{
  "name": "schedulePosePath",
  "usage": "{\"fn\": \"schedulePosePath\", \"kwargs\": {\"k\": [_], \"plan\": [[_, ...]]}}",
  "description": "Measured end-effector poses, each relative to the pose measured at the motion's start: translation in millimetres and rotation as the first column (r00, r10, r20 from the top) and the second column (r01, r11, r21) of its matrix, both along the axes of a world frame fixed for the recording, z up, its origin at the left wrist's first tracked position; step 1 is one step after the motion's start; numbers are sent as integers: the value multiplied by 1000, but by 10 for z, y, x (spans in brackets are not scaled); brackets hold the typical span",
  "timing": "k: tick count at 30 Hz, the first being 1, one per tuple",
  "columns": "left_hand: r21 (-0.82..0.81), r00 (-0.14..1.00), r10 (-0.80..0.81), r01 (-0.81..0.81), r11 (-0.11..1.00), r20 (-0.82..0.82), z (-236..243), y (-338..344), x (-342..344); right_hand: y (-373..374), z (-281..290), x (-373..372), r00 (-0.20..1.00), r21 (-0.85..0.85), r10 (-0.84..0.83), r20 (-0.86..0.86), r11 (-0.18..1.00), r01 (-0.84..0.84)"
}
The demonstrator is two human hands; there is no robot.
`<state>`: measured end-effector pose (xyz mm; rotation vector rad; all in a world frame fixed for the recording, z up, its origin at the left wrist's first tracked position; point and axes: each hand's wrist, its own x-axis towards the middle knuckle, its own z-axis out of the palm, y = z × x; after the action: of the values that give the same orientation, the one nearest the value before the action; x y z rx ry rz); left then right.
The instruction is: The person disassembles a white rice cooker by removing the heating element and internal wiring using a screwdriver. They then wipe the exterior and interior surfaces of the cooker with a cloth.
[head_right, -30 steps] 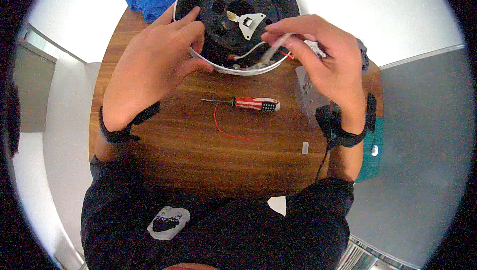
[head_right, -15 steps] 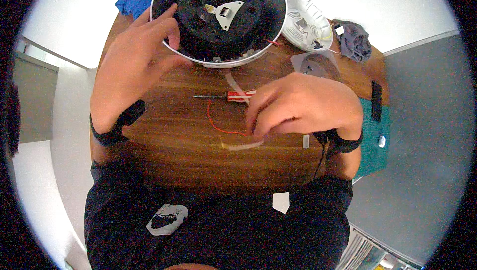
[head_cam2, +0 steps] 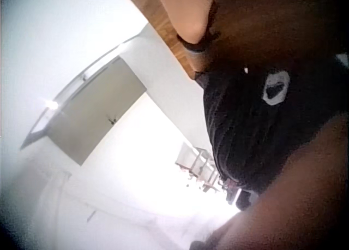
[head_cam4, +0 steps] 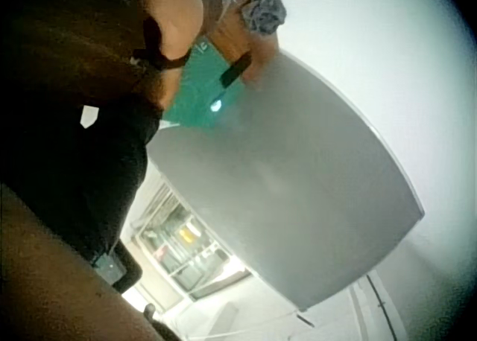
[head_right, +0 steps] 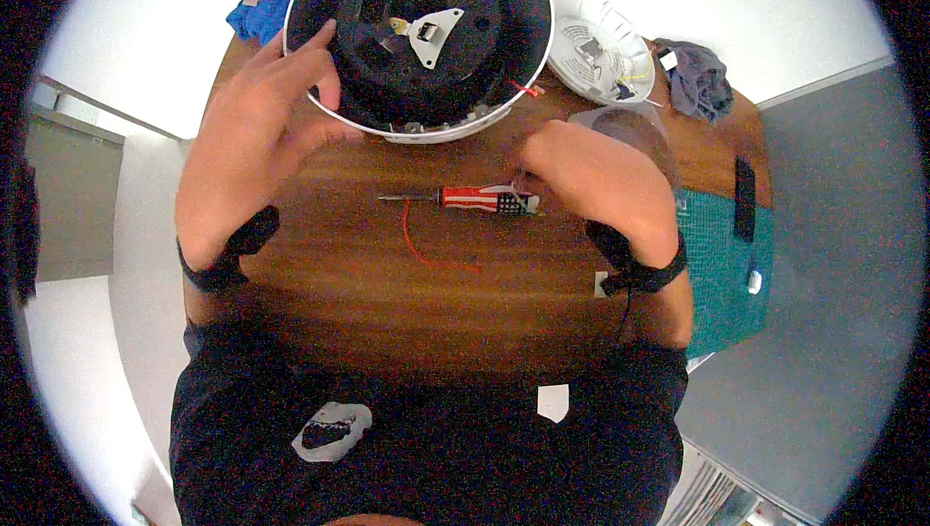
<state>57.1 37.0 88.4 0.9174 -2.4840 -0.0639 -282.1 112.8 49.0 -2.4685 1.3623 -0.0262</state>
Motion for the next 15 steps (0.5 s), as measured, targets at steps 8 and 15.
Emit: {"fn": "schedulePosePath", "kwargs": {"k": [8,15], "plan": [[-62,995,-39,33,998,-91,-44,-6,43,58,526,256,996,55,92,-2,994,-92],[-25,995,-63,61,998,-82,-45,-39,45,-230,807,521,959,-325,107,263,946,-17]]}}
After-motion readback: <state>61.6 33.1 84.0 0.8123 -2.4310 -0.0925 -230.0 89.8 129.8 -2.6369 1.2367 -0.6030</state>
